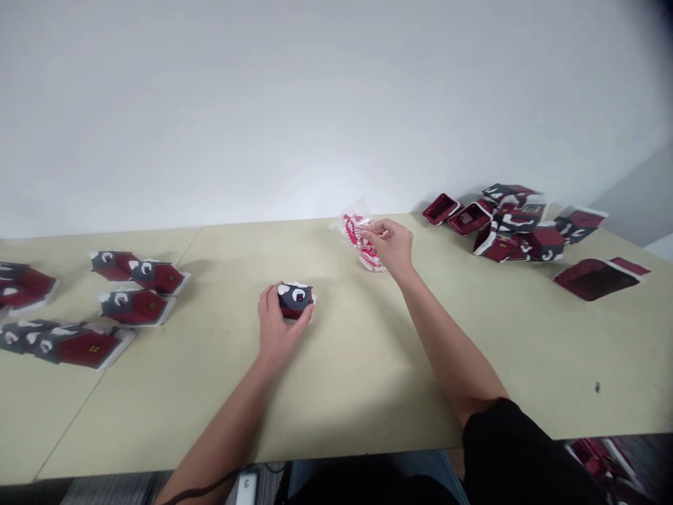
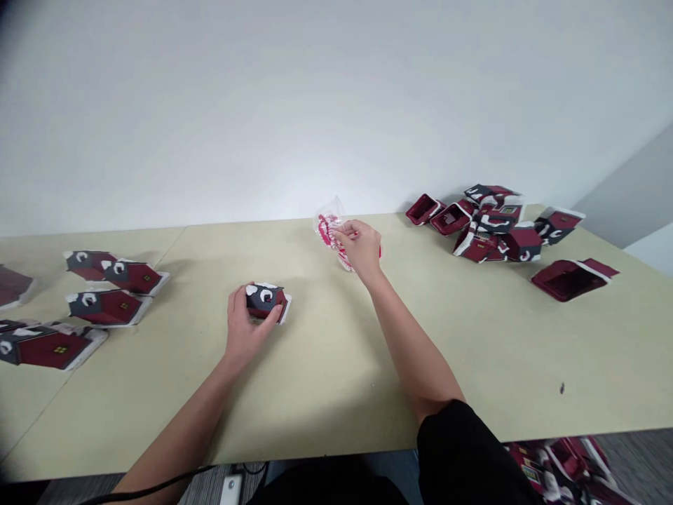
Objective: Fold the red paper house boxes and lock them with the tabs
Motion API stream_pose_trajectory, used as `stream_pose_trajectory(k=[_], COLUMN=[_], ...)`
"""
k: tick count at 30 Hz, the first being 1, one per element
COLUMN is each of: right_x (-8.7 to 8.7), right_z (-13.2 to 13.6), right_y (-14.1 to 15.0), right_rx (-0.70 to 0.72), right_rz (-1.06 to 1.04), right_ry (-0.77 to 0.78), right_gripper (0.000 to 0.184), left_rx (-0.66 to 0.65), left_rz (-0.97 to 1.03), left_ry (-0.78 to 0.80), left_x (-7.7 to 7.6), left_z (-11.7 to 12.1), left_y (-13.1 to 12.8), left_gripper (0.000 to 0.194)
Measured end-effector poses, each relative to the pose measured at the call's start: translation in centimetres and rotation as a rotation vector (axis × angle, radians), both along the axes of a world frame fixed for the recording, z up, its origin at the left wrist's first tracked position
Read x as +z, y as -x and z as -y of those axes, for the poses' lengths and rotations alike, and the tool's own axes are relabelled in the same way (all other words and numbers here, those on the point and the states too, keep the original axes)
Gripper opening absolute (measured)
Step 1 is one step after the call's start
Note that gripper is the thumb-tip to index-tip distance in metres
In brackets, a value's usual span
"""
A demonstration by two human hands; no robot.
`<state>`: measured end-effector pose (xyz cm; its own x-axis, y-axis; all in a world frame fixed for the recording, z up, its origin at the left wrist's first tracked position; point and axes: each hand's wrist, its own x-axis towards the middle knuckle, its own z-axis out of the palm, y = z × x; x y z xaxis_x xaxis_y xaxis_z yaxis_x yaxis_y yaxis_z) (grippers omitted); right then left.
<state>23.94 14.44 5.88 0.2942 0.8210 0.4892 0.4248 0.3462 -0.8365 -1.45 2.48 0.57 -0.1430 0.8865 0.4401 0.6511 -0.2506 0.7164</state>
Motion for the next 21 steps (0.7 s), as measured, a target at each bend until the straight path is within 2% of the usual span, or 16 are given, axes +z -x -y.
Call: stream_pose_trajectory(k=[11,21], right_x=[-0.23,0.49], right_z=[-0.18,0.43], right_y=[-0.14,0.42], right_rx=[-0.019,0.007], right_rz=[0.046,0.045], right_ry=[-0.004,-0.003], right_gripper=[0.016,0.017], left_rx=[0.002,0.000], left_rz=[0.010,0.004], left_ry=[0.008,0.008], left_x=[-0.06,-0.03], left_z=[0.03,-0.05], left_y=[-0.03,-0.09], left_gripper=[0.057,0.057])
